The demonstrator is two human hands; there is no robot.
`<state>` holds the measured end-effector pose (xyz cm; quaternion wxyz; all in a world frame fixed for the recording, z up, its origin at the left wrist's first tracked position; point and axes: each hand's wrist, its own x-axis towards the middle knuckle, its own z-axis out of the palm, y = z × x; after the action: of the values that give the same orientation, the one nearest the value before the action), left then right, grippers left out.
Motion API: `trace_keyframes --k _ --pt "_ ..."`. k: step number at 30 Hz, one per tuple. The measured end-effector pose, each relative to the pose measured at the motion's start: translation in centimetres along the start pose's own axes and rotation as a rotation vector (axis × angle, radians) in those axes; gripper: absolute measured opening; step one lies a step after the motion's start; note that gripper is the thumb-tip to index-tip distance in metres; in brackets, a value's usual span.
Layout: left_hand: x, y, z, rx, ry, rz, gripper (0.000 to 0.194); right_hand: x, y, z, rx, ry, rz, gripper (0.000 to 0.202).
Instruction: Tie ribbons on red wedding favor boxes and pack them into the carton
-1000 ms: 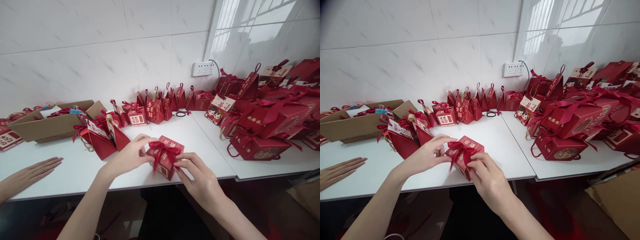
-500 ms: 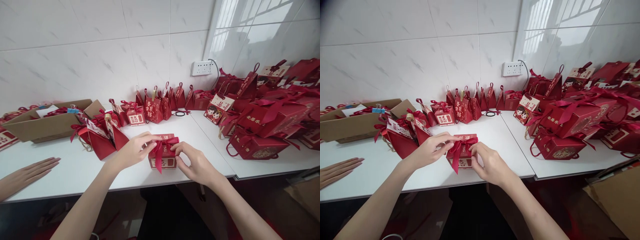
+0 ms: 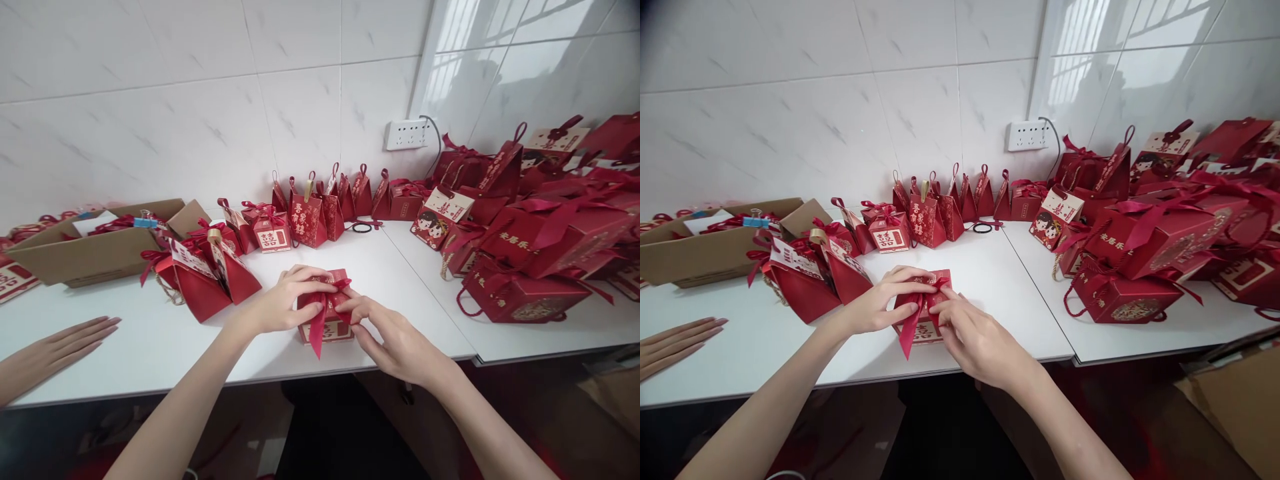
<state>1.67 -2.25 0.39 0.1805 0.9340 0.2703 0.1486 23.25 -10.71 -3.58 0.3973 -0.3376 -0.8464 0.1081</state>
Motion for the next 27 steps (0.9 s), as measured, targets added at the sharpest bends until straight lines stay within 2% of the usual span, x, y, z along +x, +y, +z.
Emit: trace_keyframes --k 8,13,16,18,20,23,25,27 --pt "-0.1 0.0 0.2 -0.097 -0.009 -0.043 0.037 -1.1 -1.8 0.1 -0.311 0.111 -0.138 0.016" --pt "-0.3 0.1 -0.1 -0.197 -0.021 -0.051 0.039 -1.4 -2.7 0.0 -0.308 0.121 -0.145 0.017" --pt "-0.3 0.2 0.0 -0.244 0.002 -0.064 0.036 -1.9 -3.6 0.8 -0.163 0.258 -0.1 0.017" --pt "-0.2 0.1 0.2 -0.265 0.021 -0.09 0.033 -2.0 -4.4 2.0 0.033 0.319 -0.009 0.01" --pt "-0.1 0.0 0.5 -0.287 0.04 -0.108 0.032 -1.8 -5.0 3.7 0.223 0.22 0.193 0.006" --pt "0.0 -0.2 0.9 -0.345 0.059 -0.118 0.031 -0.7 -5.4 6.1 0.429 -0.022 0.552 0.017" --pt "0.1 -0.3 1.2 -0.383 0.075 -0.13 0.031 0.2 -5.4 7.2 0.553 -0.079 0.69 0.022" --pt "0.2 -0.3 1.3 -0.396 0.096 -0.151 0.031 1.1 -5.4 7.5 0.647 -0.075 0.774 0.027"
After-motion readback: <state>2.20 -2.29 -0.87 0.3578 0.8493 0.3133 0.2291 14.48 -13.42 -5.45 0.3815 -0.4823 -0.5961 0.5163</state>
